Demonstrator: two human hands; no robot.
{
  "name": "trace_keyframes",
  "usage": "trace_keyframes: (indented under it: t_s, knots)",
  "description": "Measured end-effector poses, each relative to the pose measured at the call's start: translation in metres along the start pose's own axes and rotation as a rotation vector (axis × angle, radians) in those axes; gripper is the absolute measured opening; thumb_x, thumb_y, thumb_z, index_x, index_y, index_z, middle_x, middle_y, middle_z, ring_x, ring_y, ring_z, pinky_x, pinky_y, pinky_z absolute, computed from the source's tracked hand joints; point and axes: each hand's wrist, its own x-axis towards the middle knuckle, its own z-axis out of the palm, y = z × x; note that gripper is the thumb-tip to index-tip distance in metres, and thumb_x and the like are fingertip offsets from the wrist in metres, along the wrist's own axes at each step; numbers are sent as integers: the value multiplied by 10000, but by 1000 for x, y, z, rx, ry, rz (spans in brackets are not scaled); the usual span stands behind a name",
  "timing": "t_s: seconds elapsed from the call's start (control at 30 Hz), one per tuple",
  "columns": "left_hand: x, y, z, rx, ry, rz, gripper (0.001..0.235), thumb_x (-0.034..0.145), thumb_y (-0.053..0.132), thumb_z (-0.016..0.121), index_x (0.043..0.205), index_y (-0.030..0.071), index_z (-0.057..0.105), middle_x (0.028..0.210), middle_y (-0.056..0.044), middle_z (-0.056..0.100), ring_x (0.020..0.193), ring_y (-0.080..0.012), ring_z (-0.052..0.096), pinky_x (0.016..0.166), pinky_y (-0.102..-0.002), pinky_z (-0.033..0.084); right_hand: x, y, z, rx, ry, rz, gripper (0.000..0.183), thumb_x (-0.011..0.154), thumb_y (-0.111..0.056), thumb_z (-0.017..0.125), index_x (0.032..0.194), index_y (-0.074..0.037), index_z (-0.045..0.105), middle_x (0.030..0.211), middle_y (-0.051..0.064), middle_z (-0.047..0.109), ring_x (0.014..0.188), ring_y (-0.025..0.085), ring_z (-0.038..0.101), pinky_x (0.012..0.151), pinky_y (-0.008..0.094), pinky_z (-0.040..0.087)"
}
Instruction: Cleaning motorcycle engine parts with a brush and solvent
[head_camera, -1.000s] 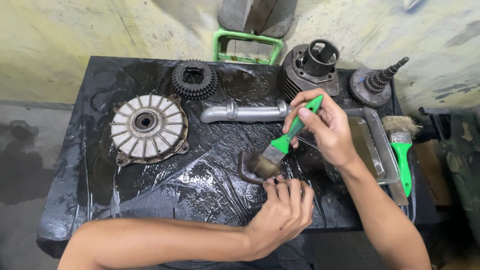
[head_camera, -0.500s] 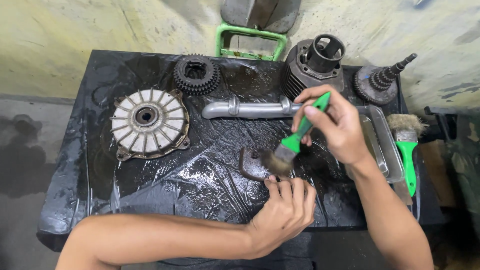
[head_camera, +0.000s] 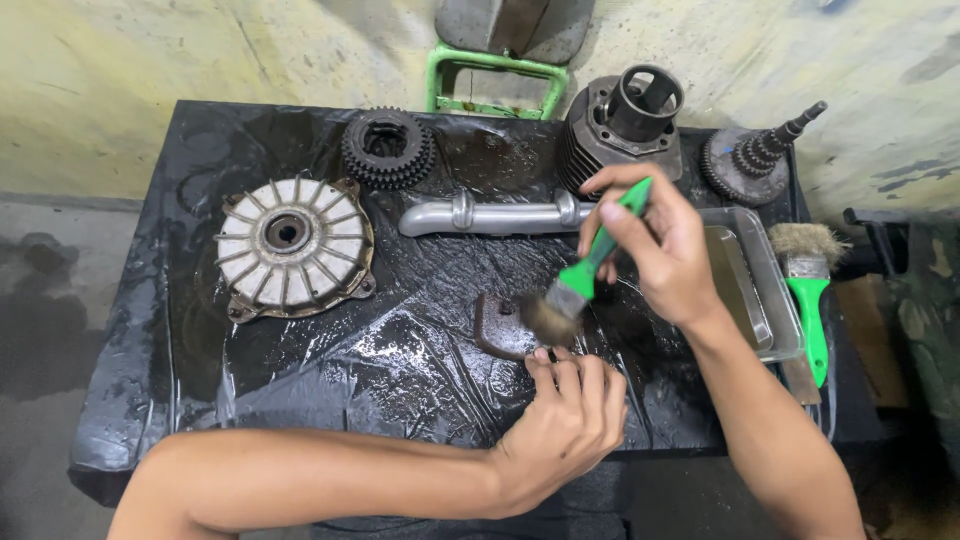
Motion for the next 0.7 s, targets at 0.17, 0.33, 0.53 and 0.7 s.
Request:
trace_keyframes:
  t_s: [0.17, 0.33, 0.53, 0.7]
  knots:
    - [0, -2, 0, -13, 17, 18, 327, 1121, 239, 428, 1053, 71, 701, 945, -207, 664, 778, -342, 664, 750, -475, 623, 1, 8, -4, 105, 7, -31, 303, 1162, -236, 547, 1332, 14, 537, 846, 184, 690, 600, 171, 610, 480, 226, 520]
    - [5, -6, 2, -98, -22, 2, 411, 1140, 495, 502, 986, 143, 648, 897, -149, 641, 767, -306, 669, 713, -448, 621, 1, 9, -3, 30, 91, -66, 292, 1184, -228, 521, 1360, 5, 520, 889, 185, 688, 583, 161, 564, 520, 224, 511]
    - [46, -65, -4, -700, -294, -43, 456, 1086, 486, 503, 997, 82, 695, 770, -150, 713, 533, -357, 695, 425, -491, 493, 0, 6, -4, 34, 53, 21, 319, 1150, -274, 563, 1333, -13, 559, 834, 159, 702, 567, 127, 589, 482, 200, 504]
    - [86, -162, -7, -989, -334, -37, 251, 1018, 351, 570, 1036, 125, 678, 860, -153, 799, 734, -391, 763, 674, -560, 565, -2, -1, -7, 56, -16, 24, 281, 1143, -260, 563, 1283, -18, 588, 846, 113, 707, 620, 136, 636, 472, 228, 532]
